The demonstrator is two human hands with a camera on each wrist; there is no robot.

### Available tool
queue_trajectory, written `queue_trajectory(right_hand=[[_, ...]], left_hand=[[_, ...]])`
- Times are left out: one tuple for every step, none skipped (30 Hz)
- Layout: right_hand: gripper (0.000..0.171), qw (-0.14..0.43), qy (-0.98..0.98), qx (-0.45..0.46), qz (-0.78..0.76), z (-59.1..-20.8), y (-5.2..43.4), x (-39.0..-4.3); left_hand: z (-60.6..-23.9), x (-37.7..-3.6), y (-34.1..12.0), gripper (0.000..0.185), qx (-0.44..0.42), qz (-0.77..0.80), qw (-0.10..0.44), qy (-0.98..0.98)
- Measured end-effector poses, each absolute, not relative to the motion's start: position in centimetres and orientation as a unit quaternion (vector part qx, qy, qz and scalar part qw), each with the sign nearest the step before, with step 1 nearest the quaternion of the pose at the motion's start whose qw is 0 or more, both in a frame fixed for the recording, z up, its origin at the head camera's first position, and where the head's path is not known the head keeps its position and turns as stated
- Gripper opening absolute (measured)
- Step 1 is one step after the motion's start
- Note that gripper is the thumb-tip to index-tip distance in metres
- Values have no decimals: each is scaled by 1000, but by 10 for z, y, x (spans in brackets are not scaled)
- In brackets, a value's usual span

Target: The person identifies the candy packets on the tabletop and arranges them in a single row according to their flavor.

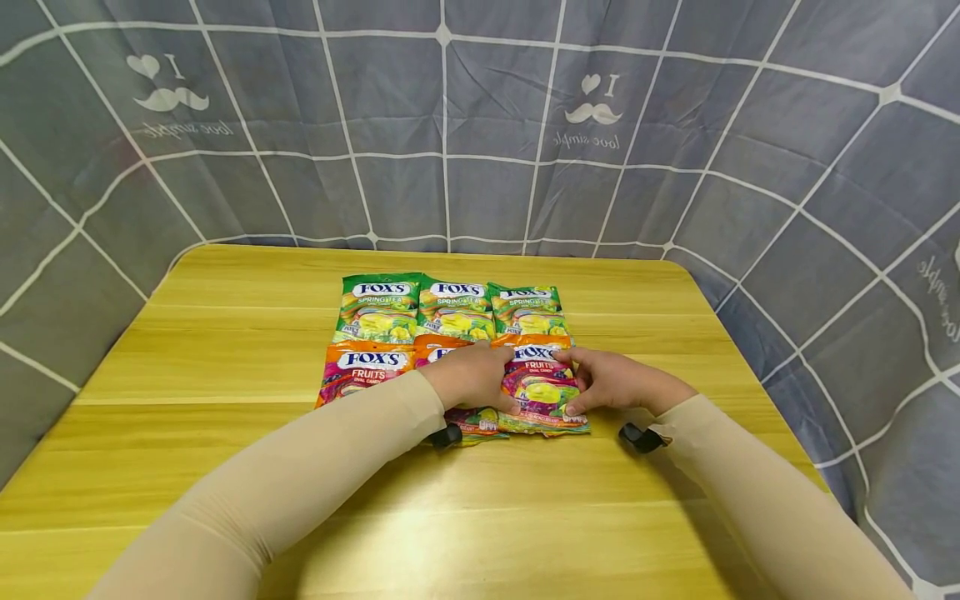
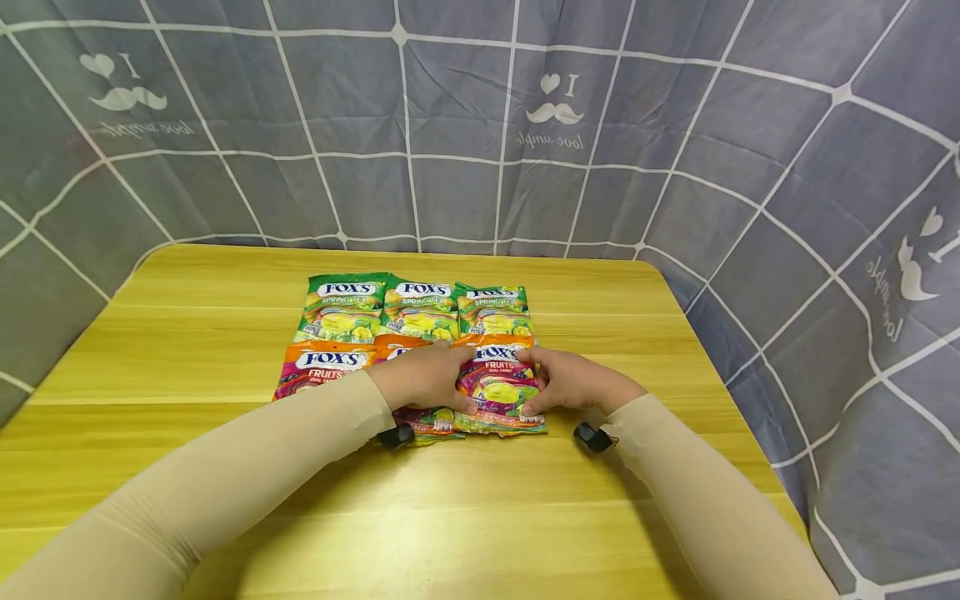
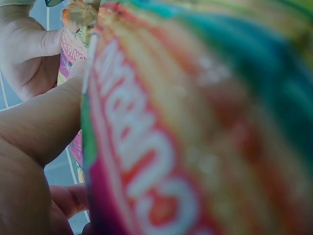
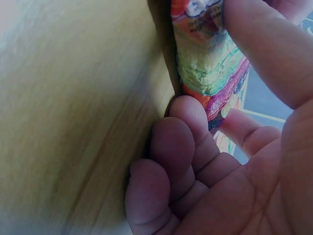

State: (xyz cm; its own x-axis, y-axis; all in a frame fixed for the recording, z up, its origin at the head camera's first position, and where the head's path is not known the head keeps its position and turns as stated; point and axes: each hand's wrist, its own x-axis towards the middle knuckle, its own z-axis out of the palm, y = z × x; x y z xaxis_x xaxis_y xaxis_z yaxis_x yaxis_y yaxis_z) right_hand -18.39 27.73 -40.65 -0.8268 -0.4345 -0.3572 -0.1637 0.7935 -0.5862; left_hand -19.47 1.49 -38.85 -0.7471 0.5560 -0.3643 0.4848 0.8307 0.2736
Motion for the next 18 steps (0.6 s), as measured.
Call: queue_trajectory(right_hand=[[90, 244, 915, -164, -277, -406, 277, -184], [89, 245, 914, -163, -278, -406, 277, -184], [89, 247, 914, -163, -280, -406, 277, -184], [88, 248, 913, -162, -281, -406, 277, -184], [88, 249, 912, -161, -283, -406, 277, -184], [88, 250, 912, -161, -283, -406, 277, -185], [87, 251, 911, -161, -284, -406, 278, -185], [88, 252, 911, -161, -284, -406, 278, -185], [88, 252, 911, -161, -285, -407, 278, -185], [88, 252, 911, -161, -285, -407, 278, -185], [88, 252, 911, -161, -285, -407, 278, -185], [88, 253, 910, -161, -285, -407, 278, -185], [88, 254, 910, -160, -287, -407, 278, -185], [88, 254, 910, -159, -287, -407, 278, -185], [88, 254, 910, -159, -288, -408, 278, -185], [87, 255, 910, -158, -288, -408, 278, -186], [87, 254, 910, -158, -288, -408, 278, -186], [87, 254, 910, -158, -289, -408, 278, -186]], left_hand=[[-389, -195, 15, 99, 279, 81, 220, 931], [-389, -195, 15, 99, 278, 81, 221, 931], [-389, -195, 15, 99, 278, 80, 220, 932], [-389, -195, 15, 99, 277, 80, 221, 932], [-389, -195, 15, 99, 277, 80, 220, 932], [-389, -195, 15, 99, 278, 79, 220, 932], [-389, -195, 15, 98, 278, 79, 219, 932], [-389, -195, 15, 98, 278, 78, 219, 932], [-388, -195, 15, 98, 279, 78, 218, 932], [-388, -195, 15, 98, 279, 78, 218, 932], [-388, -194, 15, 98, 279, 79, 218, 932], [-387, -194, 15, 98, 279, 78, 219, 932], [-387, -194, 15, 97, 279, 78, 219, 932], [-387, -194, 15, 97, 279, 78, 220, 931], [-386, -194, 15, 97, 279, 79, 221, 931], [-386, -194, 15, 97, 279, 79, 221, 931], [-386, -194, 15, 97, 279, 79, 222, 931], [-386, -194, 15, 97, 279, 78, 222, 931]])
